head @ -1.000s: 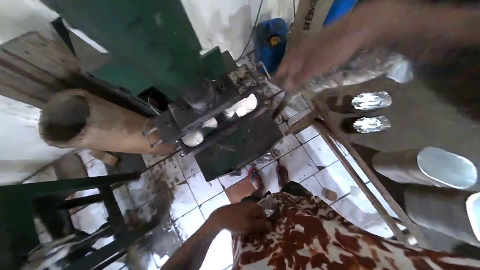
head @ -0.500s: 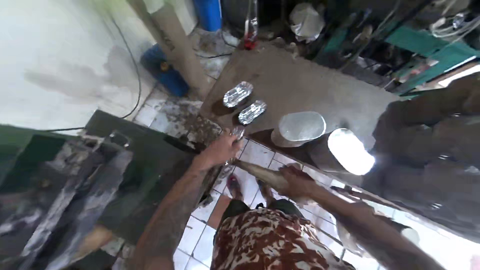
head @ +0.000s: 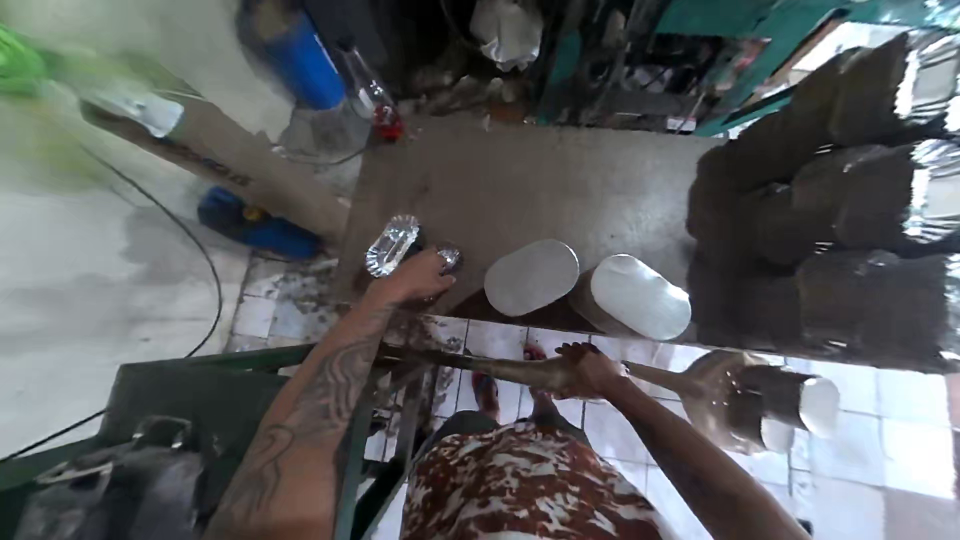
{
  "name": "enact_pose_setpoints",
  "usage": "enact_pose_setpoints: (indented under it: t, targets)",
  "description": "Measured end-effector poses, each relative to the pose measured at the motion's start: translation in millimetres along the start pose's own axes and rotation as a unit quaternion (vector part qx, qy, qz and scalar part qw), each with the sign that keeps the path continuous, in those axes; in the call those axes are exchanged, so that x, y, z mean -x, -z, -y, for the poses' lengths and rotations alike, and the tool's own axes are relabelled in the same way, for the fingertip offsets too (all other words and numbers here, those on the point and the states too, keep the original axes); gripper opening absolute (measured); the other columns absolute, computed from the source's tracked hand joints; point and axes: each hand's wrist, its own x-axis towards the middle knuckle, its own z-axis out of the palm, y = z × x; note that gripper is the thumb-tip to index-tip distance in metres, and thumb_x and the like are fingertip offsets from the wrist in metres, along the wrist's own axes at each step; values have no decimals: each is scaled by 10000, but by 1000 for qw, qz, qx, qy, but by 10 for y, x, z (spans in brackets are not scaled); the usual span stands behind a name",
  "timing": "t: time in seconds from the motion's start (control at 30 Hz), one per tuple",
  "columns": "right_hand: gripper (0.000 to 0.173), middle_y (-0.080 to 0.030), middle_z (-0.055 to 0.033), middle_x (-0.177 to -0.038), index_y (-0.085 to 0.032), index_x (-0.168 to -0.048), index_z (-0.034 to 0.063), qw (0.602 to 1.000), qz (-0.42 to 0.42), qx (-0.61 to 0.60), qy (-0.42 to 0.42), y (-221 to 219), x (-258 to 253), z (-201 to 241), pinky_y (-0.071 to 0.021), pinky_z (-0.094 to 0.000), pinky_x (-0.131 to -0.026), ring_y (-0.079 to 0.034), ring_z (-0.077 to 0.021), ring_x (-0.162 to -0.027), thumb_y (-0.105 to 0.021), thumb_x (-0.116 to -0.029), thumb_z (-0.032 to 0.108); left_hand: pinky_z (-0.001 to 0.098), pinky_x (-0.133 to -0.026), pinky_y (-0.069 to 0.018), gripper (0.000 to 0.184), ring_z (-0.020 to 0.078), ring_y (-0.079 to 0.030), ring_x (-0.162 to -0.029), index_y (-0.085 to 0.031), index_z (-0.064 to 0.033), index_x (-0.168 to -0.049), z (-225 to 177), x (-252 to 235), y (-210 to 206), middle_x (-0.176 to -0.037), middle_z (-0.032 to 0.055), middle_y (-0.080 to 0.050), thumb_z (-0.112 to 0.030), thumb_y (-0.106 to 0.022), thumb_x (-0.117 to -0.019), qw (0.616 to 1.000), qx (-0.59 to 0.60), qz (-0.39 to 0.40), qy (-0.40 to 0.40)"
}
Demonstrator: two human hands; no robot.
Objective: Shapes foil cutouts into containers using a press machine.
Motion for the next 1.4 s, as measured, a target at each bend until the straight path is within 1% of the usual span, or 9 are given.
enact_pose_setpoints:
  t: [0.17,0.3,0.37,0.57,0.67,0.97,1.17,1.27,1.4]
  targets:
    - [533,-615,-196,-1385,-599,-1382,14,954,-183,-215,97,671,1101,732,-407,-497,-1158,-563,-326,-1315,-651,-995,376,626,-1098,-422,488,420,-546,-1308,-468,-6,-1486,151,-26,-108,-1426,272,-541,-154,-581,-1035,994,96,-23,-43]
    - [474,-730,-168,-1182,-730,-1180,21,873,-475,-36,108,1405,1521,740,-516,-523,-1044,-678,-335,-1159,-713,-932,425,679,-1060,-427,721,477,-543,-1291,-321,9,-1550,57,6,-58,-1419,322,-517,-232,-694,-983,997,75,-30,-16]
    - [599,-729,-133,-1180,-715,-1204,55,893,-438,60,84,1677,1327,452,-372,-551,-1187,-661,-320,-1184,-701,-899,571,689,-1033,-443,796,481,-550,-1266,-348,15,-1525,-30,27,-37,-1409,318,-517,-310,-763,-929,997,60,-53,-5]
    - [363,-731,-73,-1100,-724,-1155,46,902,-371,-119,188,1802,1197,101,-294,-484,-1246,-654,-180,-1155,-546,-1054,345,649,-1015,-467,572,458,-618,-1188,-513,18,-1445,-1456,676,281,-1258,316,-630,-349,-617,-1018,967,151,-203,-11]
    - [375,-718,-64,-1149,-717,-1189,56,910,-310,-186,203,1889,1269,77,-227,-494,-1274,-604,-173,-1245,-504,-1065,338,631,-928,-522,548,378,-672,-1088,-598,-87,-1384,-2020,414,58,-1160,191,-698,-458,-630,-982,998,15,-41,-37]
    - [307,-729,-35,-1099,-735,-1123,65,905,-338,-156,206,1806,1256,31,-280,-469,-1258,-647,-149,-1163,-575,-1044,314,269,-687,-550,300,90,-633,-721,-643,-56,-1288,-1654,-65,414,-950,52,-705,-143,-653,-1002,930,218,252,-154]
    - [315,-727,-75,-1095,-724,-1151,92,901,-419,26,115,1678,1255,324,-430,-528,-1131,-671,-280,-1105,-720,-864,222,481,-806,-556,515,261,-667,-893,-457,-112,-1510,-1879,196,375,-1087,155,-680,-175,-600,-1019,982,79,115,-126]
    - [285,-708,-157,-1186,-715,-1157,0,836,-530,-53,128,1723,1519,697,-544,-500,-937,-660,-328,-1111,-566,-924,68,471,-831,-567,366,236,-683,-956,-606,-95,-1362,-1864,905,285,-1090,122,-697,-131,-467,-1026,969,118,-99,-192]
    - [335,-704,-12,-1069,-605,-1299,93,638,-392,-628,211,1503,1340,1442,-606,-319,-780,-686,-89,-904,-381,-1054,135,271,-726,-605,297,27,-687,-833,-664,-169,-1111,-1572,1331,-223,-962,-70,-719,-125,-418,-949,768,600,-171,-145]
